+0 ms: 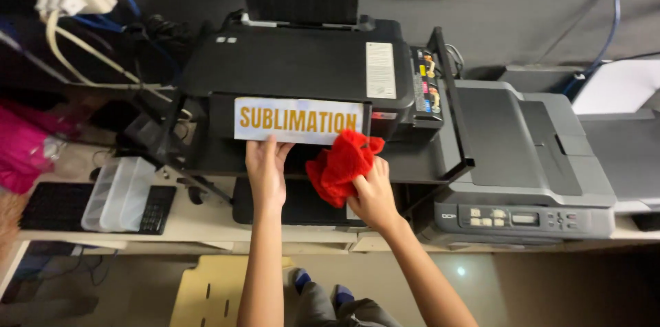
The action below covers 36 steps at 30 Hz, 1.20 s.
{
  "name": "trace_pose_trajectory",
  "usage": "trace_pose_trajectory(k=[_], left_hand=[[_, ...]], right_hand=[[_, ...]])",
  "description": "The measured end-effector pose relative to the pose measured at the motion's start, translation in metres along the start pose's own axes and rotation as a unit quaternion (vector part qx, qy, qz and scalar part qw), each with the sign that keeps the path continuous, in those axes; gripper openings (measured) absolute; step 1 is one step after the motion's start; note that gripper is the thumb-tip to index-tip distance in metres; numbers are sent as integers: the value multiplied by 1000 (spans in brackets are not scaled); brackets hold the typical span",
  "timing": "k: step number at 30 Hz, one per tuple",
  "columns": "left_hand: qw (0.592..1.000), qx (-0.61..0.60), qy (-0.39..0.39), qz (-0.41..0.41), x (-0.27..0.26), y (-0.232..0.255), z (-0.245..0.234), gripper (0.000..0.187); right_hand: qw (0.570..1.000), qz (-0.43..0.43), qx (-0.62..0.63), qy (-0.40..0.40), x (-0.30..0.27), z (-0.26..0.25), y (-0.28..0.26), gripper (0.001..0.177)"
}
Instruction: The person uses a red cloth to wipe the top and front surfaces of a black sublimation printer. They then move to a nearby desk and clean the screen and frame of a computer monitor with the same cloth.
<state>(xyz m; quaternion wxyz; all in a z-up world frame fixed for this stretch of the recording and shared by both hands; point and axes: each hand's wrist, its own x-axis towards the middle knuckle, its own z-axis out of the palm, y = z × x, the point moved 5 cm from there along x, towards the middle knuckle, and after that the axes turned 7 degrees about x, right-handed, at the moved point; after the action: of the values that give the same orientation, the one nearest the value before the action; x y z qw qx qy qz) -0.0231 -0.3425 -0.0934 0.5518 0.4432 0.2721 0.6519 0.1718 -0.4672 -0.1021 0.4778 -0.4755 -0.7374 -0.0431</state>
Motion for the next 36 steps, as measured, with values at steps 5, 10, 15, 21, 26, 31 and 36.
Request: trace_pose_trajectory(k=[5,10,15,21,26,31,36], left_hand=[[991,83,-57,91,-7,72,16,32],[949,225,-112,191,11,122,26,38],[748,541,-77,376,19,152,27,43],[722,570,-146,363,34,148,14,53],[726,553,-174,369,44,140,1,51],[760,512,-183,356,49,136,-8,45],[823,437,-134,337,64,134,-31,44]], right_hand=[[997,-67,-39,16,-6,0,-10,58],[995,26,-92,22,29,7,5,41],[991,-36,-128,8,87,10,-30,39],[974,-140,-177,-5,123,62,-56,35],[968,-191,-103,-130,132,134,-74,23],[977,-157,-61,-128,138,201,-76,23],[994,55,52,-82,147,129,-67,29]])
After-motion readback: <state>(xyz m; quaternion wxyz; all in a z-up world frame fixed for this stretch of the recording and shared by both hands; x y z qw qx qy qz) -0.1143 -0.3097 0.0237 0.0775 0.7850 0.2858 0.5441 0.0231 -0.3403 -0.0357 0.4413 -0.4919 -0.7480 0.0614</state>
